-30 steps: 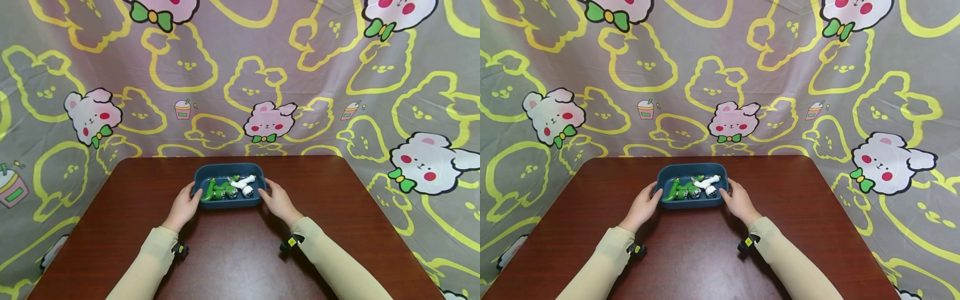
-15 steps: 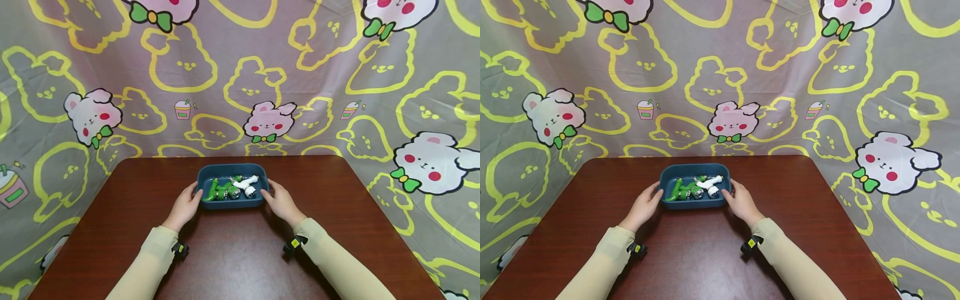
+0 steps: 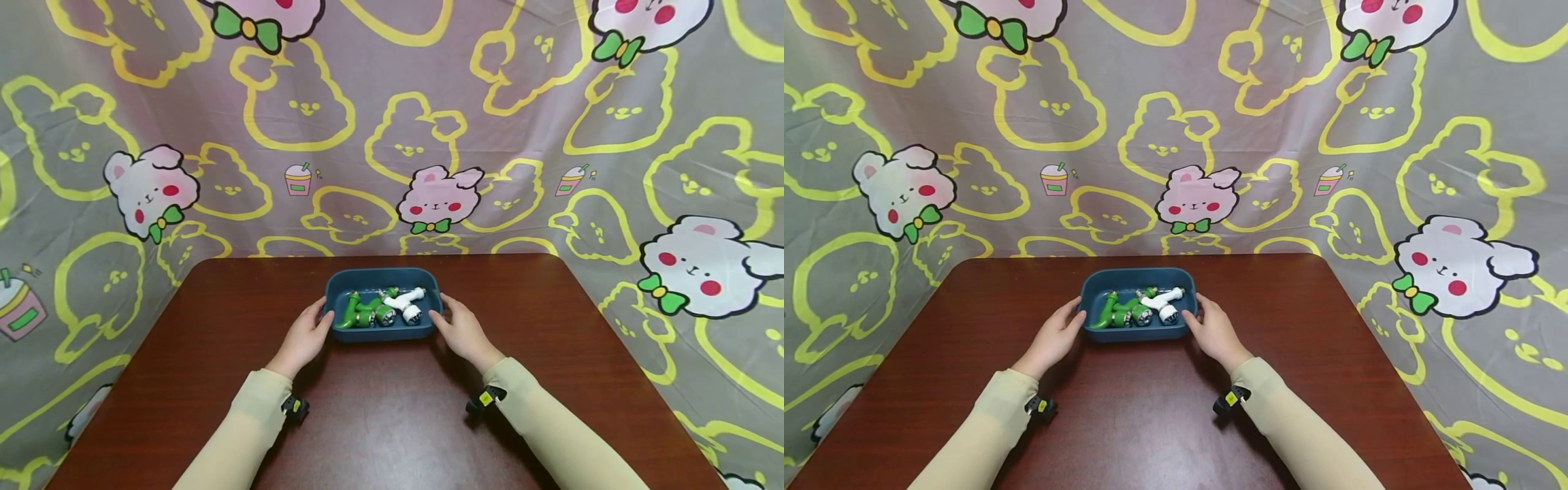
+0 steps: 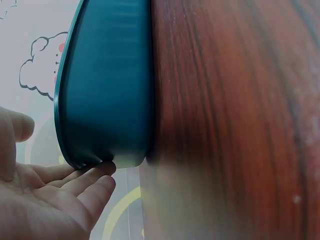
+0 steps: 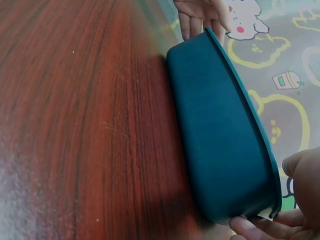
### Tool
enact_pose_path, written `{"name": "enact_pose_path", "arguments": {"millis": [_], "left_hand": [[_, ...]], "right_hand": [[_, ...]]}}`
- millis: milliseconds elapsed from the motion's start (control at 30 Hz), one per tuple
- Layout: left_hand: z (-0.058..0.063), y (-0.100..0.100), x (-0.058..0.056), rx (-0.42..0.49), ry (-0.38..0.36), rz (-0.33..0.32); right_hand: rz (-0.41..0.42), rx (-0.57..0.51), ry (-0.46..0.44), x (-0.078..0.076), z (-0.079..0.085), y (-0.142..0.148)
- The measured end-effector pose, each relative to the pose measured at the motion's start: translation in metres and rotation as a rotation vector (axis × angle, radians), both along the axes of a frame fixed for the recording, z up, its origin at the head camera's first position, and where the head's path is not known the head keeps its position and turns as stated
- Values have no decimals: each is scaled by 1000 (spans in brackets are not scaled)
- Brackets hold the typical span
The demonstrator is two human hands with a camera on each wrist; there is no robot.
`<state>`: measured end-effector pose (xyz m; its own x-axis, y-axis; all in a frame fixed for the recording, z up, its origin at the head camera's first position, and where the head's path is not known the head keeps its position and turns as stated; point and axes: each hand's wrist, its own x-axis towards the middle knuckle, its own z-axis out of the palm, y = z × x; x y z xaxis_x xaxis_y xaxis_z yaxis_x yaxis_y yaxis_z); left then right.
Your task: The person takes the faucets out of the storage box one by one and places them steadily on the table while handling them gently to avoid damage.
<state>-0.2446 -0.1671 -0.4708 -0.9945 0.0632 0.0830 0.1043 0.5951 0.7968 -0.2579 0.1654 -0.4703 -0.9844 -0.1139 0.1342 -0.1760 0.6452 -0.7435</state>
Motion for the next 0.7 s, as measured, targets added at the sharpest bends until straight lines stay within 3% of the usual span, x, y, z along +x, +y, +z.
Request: {"name": "enact_pose_path", "arguments": {"millis": [700], "left_hand": [[2,7,2,-22,24,-24]], "right_hand": [[-29,4,-39,4,5,7]]}}
